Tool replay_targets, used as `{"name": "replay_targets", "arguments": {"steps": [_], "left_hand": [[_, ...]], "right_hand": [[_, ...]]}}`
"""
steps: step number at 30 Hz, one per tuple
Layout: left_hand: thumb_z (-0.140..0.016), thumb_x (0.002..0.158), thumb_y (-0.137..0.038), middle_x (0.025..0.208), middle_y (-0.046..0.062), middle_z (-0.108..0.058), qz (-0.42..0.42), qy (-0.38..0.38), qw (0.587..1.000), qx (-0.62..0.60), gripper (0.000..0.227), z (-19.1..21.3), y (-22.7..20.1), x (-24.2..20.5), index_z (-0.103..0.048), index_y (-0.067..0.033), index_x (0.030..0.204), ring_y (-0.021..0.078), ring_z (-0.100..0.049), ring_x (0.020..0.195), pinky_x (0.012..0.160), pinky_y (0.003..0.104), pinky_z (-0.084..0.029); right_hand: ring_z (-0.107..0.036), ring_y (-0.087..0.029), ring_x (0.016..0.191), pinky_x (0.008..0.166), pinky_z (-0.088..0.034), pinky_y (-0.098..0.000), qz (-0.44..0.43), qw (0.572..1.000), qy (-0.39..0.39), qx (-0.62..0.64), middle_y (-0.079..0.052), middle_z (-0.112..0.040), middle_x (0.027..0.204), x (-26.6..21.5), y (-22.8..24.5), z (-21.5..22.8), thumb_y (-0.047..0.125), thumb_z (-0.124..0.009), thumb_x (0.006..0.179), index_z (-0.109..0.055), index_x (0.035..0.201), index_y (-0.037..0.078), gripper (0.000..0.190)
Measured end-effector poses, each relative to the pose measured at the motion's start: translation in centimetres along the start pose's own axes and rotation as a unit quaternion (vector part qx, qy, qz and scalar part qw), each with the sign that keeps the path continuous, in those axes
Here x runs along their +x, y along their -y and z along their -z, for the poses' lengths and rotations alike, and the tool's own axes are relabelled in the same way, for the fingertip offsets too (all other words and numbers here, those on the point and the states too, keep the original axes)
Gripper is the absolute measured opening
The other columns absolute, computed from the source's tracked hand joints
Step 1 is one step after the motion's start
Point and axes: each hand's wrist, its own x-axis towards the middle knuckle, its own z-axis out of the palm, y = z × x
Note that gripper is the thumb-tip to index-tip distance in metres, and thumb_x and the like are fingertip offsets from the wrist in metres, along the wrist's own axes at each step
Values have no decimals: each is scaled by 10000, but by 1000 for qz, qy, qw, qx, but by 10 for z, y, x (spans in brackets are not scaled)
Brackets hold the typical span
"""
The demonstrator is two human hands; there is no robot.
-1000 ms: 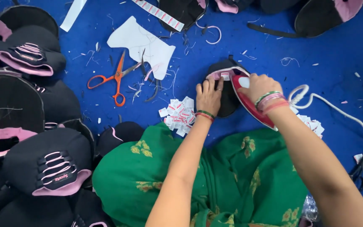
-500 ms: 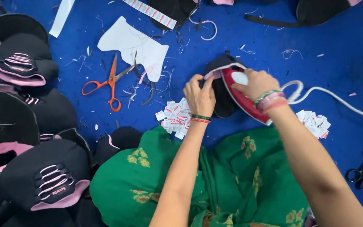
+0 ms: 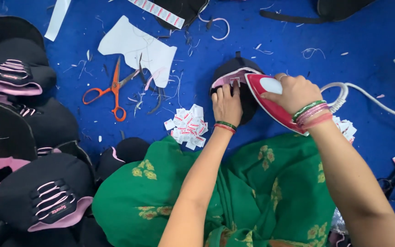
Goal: Ironing small white labels onto fabric shoe components on the floor.
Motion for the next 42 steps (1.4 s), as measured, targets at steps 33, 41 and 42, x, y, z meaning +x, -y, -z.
{"name": "replay_targets", "arguments": {"steps": [33,41,42], "left_hand": [[-677,879,-258,1092,111,-580,29,-19,998,-52,529,14,11,-6,-633,-137,1392,295,-555,1031,862,433,-409],[-686,885,-144,1144,89,-597,55,-74,987,-129,385,37,23,-8,-737,-197,1263,309,-565,1087,950,464,-437],[-686,885,-144,1144,89,-597,56,-74,987,-130,385,41,19,-8,-737,-197,1263,309,-565,1087,950,464,-437]], "right_hand": [[-735,-399,909,788,-594,-488,-9,998,6,-62,-249,-737,995,17,35,-23,590,-695,894,-671,1195,12,652],[-737,-415,878,756,-595,-500,25,999,-21,-30,-248,-738,974,39,37,-52,523,-709,880,-683,1195,33,582],[-737,-415,878,756,-595,-500,25,999,-21,-30,-248,-738,974,38,34,-50,523,-709,880,-683,1195,33,582]]}}
